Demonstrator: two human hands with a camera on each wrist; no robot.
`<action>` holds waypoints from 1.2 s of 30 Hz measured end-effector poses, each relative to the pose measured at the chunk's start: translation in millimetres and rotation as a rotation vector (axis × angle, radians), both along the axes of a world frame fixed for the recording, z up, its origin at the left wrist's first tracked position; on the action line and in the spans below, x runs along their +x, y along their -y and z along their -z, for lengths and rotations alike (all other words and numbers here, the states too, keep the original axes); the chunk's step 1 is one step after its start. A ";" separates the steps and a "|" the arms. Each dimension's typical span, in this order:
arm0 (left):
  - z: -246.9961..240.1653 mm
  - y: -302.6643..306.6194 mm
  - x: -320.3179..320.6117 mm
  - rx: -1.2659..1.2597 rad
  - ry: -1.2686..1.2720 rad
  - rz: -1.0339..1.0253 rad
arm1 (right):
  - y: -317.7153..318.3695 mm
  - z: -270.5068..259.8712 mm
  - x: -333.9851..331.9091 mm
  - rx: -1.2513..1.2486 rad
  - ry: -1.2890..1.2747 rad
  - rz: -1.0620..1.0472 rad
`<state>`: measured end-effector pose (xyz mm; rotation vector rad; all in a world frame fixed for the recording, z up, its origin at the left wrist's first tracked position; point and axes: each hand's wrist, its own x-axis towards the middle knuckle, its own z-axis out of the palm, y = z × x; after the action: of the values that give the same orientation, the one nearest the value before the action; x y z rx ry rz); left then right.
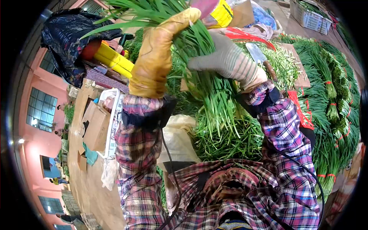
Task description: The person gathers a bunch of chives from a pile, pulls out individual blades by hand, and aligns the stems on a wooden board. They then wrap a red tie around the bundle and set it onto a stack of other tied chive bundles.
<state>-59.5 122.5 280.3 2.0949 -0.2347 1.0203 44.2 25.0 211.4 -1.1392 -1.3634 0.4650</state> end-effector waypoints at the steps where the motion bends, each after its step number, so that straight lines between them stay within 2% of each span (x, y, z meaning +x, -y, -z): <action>1: -3.1 6.0 0.5 -0.344 -0.122 0.135 | -0.9 -2.9 -0.6 0.014 0.003 -0.027; 2: -4.6 9.3 1.9 -0.686 -0.246 0.270 | -1.7 -4.8 -0.3 0.027 0.007 -0.055; 3: -3.9 7.6 2.2 -0.706 -0.342 0.228 | -2.7 -5.0 1.8 0.031 0.100 -0.019; 6: -0.6 -4.0 7.6 -0.677 -0.337 0.236 | 0.3 -3.9 1.4 -0.064 0.093 0.065; 7: -1.0 -8.6 6.8 -0.704 -0.301 0.175 | 12.4 -2.3 0.7 -0.086 -0.041 0.036; 8: -2.9 -16.9 3.8 -0.662 -0.266 0.080 | 20.2 8.0 -2.1 -0.082 -0.050 0.039; 9: -3.8 -27.2 2.9 -0.784 -0.207 0.183 | 25.3 23.7 -2.6 0.035 -0.110 0.083; 11: -9.2 -37.2 -2.6 -0.921 -0.127 0.331 | 35.0 62.9 -9.0 -0.020 -0.006 0.198; 12: -9.4 -33.9 -4.7 -0.925 -0.127 0.322 | 44.3 90.4 -17.0 -0.199 0.139 0.276; 14: -12.1 -24.2 -2.0 -0.940 -0.080 -0.065 | 68.0 134.2 -16.8 -0.628 0.217 0.184; 16: -12.8 -41.4 -1.9 -0.898 0.014 -0.025 | 84.7 166.9 -22.4 -0.805 0.133 0.238; 18: -17.1 -51.3 -6.5 -0.940 0.093 -0.003 | 102.3 193.3 -38.6 -0.787 0.457 0.161; 21: -19.8 -57.9 -10.6 -0.870 0.046 -0.056 | 111.9 200.3 -17.5 -1.032 0.561 0.193; 22: -19.3 -57.0 -10.5 -0.825 0.001 -0.088 | 112.7 193.2 -5.6 -1.120 0.706 0.148; 24: -15.6 -56.1 -11.4 -0.765 0.027 -0.107 | 117.0 209.8 -2.9 -0.996 0.903 0.239; 25: -18.1 -57.4 -11.1 -0.835 0.069 -0.143 | 122.3 234.7 -4.5 -0.963 0.959 0.144; 26: -20.4 -61.3 -11.1 -0.905 0.113 -0.179 | 125.7 231.8 -14.1 -0.928 1.014 0.049; 27: -24.2 -66.6 -12.5 -0.935 0.110 -0.122 | 134.8 226.1 -15.5 -1.057 1.079 -0.074; 28: -25.1 -72.3 -14.4 -0.930 0.122 -0.121 | 133.8 220.1 -11.0 -1.051 1.090 -0.069; 30: -24.8 -66.5 -22.4 -0.943 0.104 -0.204 | 125.6 192.8 -5.8 -1.318 1.084 -0.019; 31: -18.6 -69.9 -27.3 -0.732 0.053 -0.191 | 111.9 141.1 -11.5 -1.371 0.862 -0.031; 32: -14.5 -68.5 -24.4 -0.733 0.035 -0.189 | 116.1 118.7 -19.4 -0.994 0.814 0.089; 33: -14.5 -66.7 -16.8 -0.817 0.047 -0.222 | 113.9 121.4 -21.8 -0.520 0.545 0.152; 34: -15.3 -65.3 -10.2 -0.901 0.067 -0.255 | 105.2 95.6 -30.6 -0.331 0.314 0.157; 35: -7.9 -71.8 -14.3 -0.704 -0.021 -0.181 | 89.6 100.2 -34.2 -0.089 0.357 0.269; 36: -9.5 -67.2 -12.2 -0.702 -0.021 -0.177 | 66.2 105.4 -32.1 0.016 0.412 0.385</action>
<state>-71.8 189.7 289.7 1.4966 0.2916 0.9969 12.1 -41.2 106.0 -1.4996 -1.4432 -0.0645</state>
